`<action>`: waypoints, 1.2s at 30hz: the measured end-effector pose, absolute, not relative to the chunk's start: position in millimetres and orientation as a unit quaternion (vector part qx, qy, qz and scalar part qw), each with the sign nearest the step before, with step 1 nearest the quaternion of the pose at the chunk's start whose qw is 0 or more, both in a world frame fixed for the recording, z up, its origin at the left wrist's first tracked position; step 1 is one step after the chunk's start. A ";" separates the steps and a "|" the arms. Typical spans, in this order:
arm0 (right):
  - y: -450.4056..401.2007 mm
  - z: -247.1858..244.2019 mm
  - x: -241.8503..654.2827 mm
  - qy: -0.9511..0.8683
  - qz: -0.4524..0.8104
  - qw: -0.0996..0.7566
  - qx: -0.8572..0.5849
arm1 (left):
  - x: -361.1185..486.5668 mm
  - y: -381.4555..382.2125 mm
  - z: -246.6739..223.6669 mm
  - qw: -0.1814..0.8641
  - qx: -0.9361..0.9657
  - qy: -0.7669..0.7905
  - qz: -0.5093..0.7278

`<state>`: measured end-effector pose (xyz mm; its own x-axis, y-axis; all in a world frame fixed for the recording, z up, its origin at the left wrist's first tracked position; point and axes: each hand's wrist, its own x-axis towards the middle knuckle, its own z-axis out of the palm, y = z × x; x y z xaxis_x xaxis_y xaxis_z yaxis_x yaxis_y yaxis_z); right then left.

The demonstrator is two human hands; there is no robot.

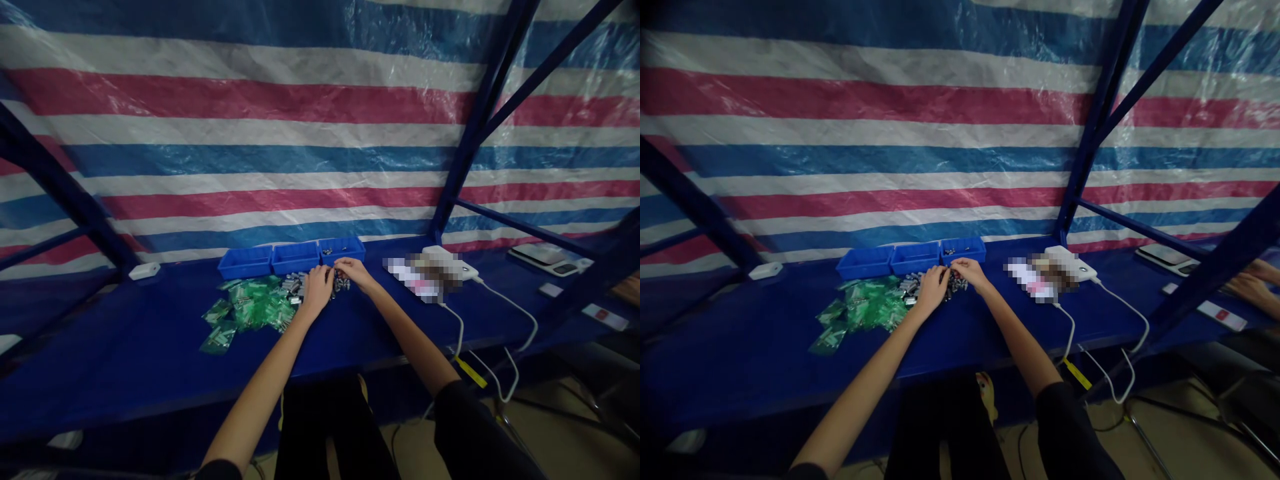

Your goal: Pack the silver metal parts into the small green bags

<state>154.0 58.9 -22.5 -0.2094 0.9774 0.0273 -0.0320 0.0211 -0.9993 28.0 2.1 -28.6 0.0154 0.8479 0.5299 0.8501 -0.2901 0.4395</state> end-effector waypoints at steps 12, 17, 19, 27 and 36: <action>69.6 -22.7 169.4 -0.533 0.488 0.513 -0.464 | 36.9 -8.1 -34.9 0.011 -0.831 -0.500 -0.244; 71.9 -28.0 170.9 -0.543 0.464 0.510 -0.479 | 37.3 -10.5 -33.6 0.037 -0.825 -0.507 -0.247; 72.0 -28.8 171.5 -0.546 0.457 0.507 -0.486 | 39.1 -12.0 -33.2 0.044 -0.828 -0.502 -0.245; 69.6 -24.5 173.5 -0.551 0.441 0.501 -0.502 | 42.9 -10.5 -34.9 0.058 -0.839 -0.494 -0.221; 60.9 -10.0 171.6 -0.577 0.496 0.520 -0.388 | 42.5 -11.5 -30.2 0.037 -0.814 -0.523 -0.249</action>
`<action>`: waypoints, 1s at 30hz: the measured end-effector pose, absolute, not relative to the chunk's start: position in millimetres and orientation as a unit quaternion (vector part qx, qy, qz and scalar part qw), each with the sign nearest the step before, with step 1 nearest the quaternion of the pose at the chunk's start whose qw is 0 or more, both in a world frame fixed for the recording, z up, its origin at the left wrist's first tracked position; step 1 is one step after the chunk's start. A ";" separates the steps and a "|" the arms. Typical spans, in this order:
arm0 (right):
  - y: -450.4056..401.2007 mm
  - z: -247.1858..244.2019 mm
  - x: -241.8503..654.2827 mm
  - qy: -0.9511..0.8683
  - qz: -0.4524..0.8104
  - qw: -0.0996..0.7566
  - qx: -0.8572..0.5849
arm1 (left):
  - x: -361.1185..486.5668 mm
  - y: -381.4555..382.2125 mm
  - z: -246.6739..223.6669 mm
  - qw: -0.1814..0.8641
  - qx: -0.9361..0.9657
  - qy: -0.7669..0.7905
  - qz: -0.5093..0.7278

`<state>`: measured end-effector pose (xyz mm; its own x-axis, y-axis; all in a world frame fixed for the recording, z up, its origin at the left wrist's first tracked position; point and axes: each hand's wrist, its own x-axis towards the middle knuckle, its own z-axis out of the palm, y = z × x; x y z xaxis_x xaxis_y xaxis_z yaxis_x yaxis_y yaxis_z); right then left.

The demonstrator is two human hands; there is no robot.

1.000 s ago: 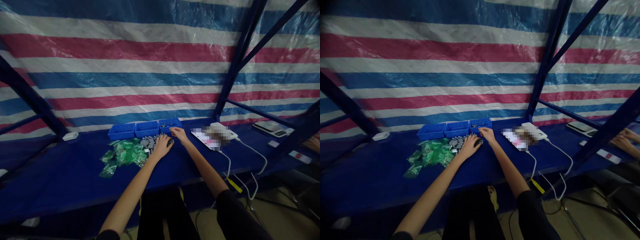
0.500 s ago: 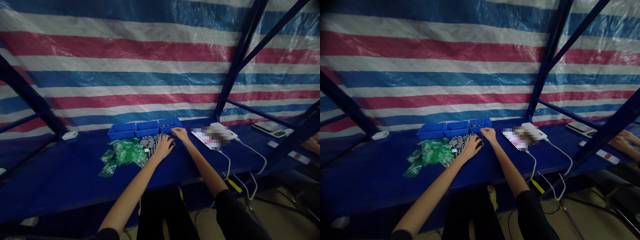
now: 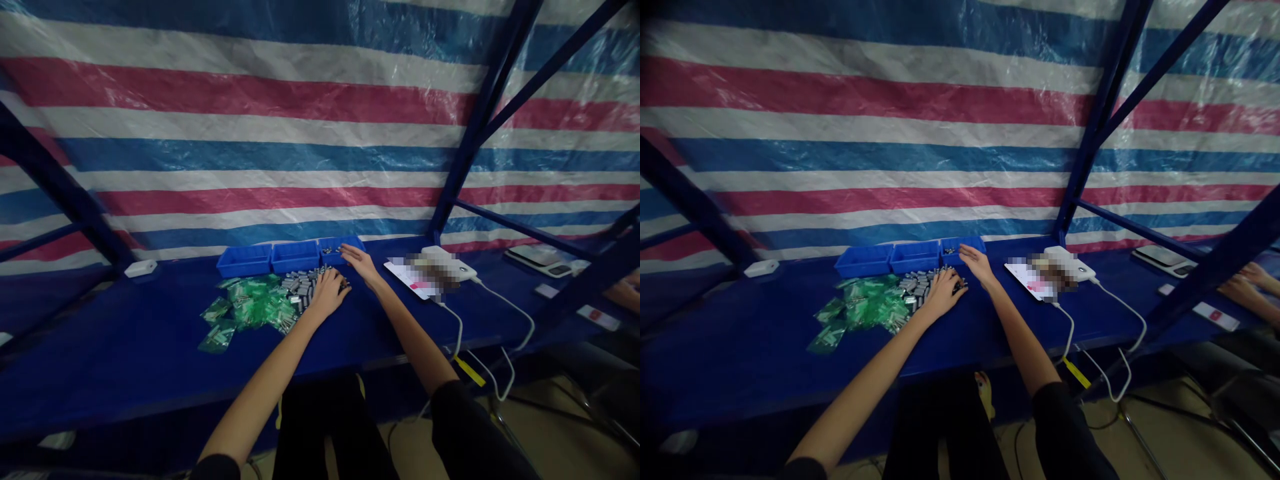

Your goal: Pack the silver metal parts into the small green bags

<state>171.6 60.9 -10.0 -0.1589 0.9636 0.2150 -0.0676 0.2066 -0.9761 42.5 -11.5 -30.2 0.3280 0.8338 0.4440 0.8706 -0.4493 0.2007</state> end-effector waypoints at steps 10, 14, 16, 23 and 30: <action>58.8 -23.0 159.2 -0.647 0.499 0.440 -0.373 | 27.0 -3.2 -20.2 0.020 -0.660 -0.653 -0.371; 55.3 -23.5 155.8 -0.661 0.511 0.443 -0.324 | 26.7 -0.1 -22.0 -0.019 -0.629 -0.666 -0.399; 53.9 -23.3 154.9 -0.658 0.523 0.446 -0.309 | 26.3 1.6 -22.8 -0.031 -0.620 -0.668 -0.411; 53.4 -25.5 153.9 -0.652 0.541 0.428 -0.313 | 23.7 3.2 -23.3 -0.025 -0.612 -0.667 -0.424; 51.8 -20.9 153.4 -0.648 0.534 0.440 -0.318 | 23.2 6.2 -25.0 -0.028 -0.619 -0.652 -0.438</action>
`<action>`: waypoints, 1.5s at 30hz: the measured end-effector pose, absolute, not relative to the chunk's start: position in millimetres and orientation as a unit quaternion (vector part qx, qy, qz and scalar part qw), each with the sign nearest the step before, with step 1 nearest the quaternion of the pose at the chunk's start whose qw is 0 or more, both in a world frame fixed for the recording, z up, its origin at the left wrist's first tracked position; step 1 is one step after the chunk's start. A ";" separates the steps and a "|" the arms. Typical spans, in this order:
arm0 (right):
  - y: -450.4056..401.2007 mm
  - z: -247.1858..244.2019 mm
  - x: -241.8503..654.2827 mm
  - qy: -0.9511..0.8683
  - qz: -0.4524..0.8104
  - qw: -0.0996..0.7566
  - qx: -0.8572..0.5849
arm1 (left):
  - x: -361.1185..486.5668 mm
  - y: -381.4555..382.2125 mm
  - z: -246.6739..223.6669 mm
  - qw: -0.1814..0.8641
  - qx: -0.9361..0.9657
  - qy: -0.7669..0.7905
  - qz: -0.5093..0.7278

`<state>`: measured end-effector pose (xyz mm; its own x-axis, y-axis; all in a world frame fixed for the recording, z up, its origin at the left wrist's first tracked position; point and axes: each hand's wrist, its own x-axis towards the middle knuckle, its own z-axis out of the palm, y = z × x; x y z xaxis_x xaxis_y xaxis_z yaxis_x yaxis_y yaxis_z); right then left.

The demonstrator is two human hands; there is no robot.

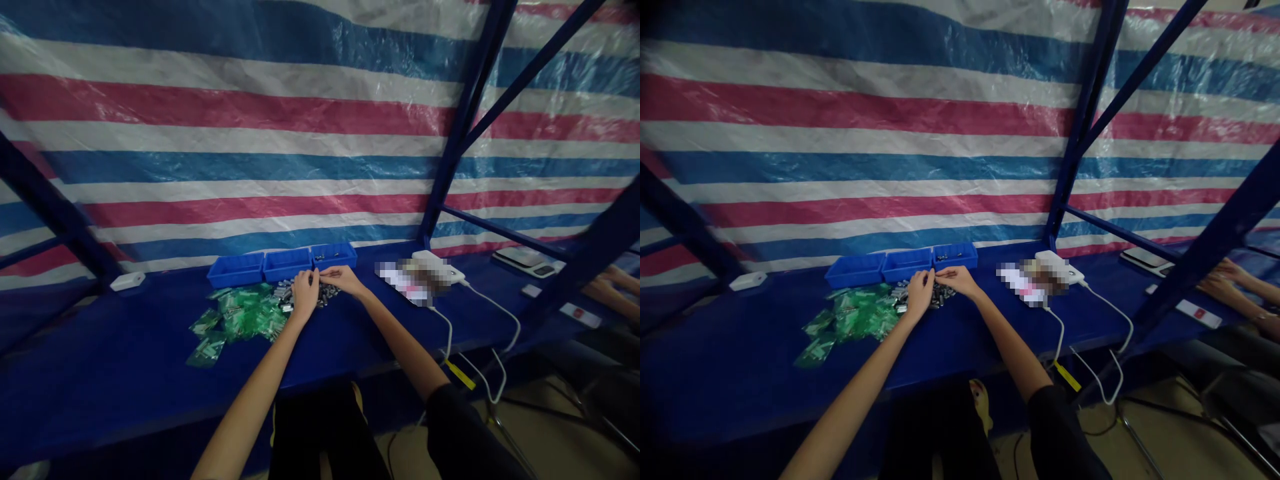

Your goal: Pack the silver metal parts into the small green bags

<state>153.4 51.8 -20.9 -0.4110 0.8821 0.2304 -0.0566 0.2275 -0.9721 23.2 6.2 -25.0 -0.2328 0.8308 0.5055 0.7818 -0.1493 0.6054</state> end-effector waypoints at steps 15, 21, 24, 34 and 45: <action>65.1 -22.9 161.0 -0.580 0.508 0.502 -0.392 | 34.9 -5.1 -26.0 -0.019 0.780 0.552 0.294; 69.3 -24.6 163.4 -0.573 0.474 0.513 -0.429 | 40.0 -7.6 -32.1 -0.046 0.833 0.507 0.216; 69.0 -24.0 163.6 -0.576 0.467 0.517 -0.428 | 37.9 -6.7 -31.2 -0.048 0.828 0.513 0.219; 74.3 -25.2 172.6 -0.555 0.450 0.532 -0.455 | 38.8 -9.1 -30.9 -0.055 0.823 0.524 0.213; 67.6 -18.5 174.6 -0.570 0.509 0.512 -0.393 | 41.9 -12.4 -33.6 -0.046 0.828 0.510 0.229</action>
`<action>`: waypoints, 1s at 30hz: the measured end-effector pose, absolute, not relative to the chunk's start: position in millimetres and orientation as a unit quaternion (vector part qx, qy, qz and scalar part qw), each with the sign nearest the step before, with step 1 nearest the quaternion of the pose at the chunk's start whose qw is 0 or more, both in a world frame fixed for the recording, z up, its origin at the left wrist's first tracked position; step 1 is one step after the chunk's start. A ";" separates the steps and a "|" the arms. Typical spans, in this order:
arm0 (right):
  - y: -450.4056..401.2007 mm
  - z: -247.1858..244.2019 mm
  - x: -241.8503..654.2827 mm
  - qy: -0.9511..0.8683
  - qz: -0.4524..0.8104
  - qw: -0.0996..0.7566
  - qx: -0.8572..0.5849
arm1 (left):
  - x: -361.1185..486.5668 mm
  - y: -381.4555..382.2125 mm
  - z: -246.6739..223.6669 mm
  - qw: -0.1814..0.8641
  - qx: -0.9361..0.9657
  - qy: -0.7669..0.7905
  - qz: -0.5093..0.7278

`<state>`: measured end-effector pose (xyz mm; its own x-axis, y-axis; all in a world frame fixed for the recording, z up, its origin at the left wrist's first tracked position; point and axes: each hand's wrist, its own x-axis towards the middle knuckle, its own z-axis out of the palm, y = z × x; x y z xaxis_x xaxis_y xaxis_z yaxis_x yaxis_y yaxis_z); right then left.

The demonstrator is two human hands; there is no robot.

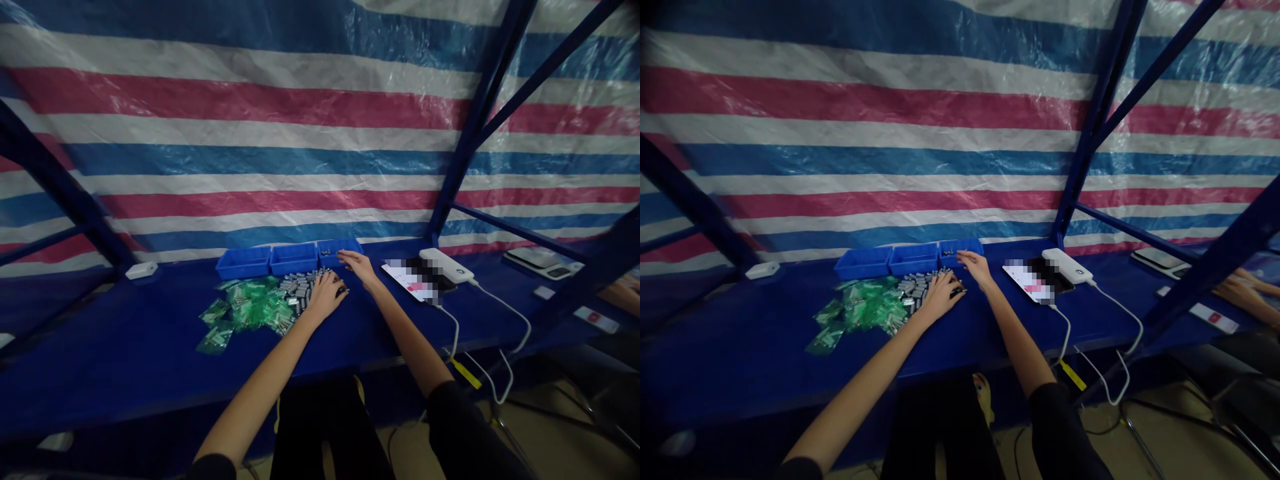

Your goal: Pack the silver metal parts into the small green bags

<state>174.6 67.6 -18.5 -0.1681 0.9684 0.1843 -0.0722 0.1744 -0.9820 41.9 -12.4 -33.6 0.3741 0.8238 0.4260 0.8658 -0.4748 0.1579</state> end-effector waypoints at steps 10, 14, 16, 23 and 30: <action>64.4 -21.2 168.8 -0.606 0.529 0.443 -0.395 | 32.4 -7.1 -21.1 0.046 -0.700 -0.616 -0.359; 58.5 -22.4 164.3 -0.625 0.555 0.417 -0.356 | 26.8 -5.8 -20.4 0.035 -0.655 -0.641 -0.398; 57.4 -22.4 164.1 -0.619 0.560 0.429 -0.345 | 26.4 -5.6 -20.8 0.031 -0.646 -0.645 -0.406; 57.2 -21.0 163.7 -0.610 0.560 0.448 -0.337 | 26.6 -2.7 -22.0 0.000 -0.641 -0.628 -0.441; 54.8 -18.5 162.9 -0.609 0.575 0.437 -0.327 | 26.2 -0.3 -22.8 -0.016 -0.639 -0.621 -0.454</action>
<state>162.9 54.8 -18.5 -0.4045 0.9013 0.1550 -0.1034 0.1233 -0.9870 26.2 -0.3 -22.8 -0.1835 0.8081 0.5597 0.7786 -0.2281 0.5846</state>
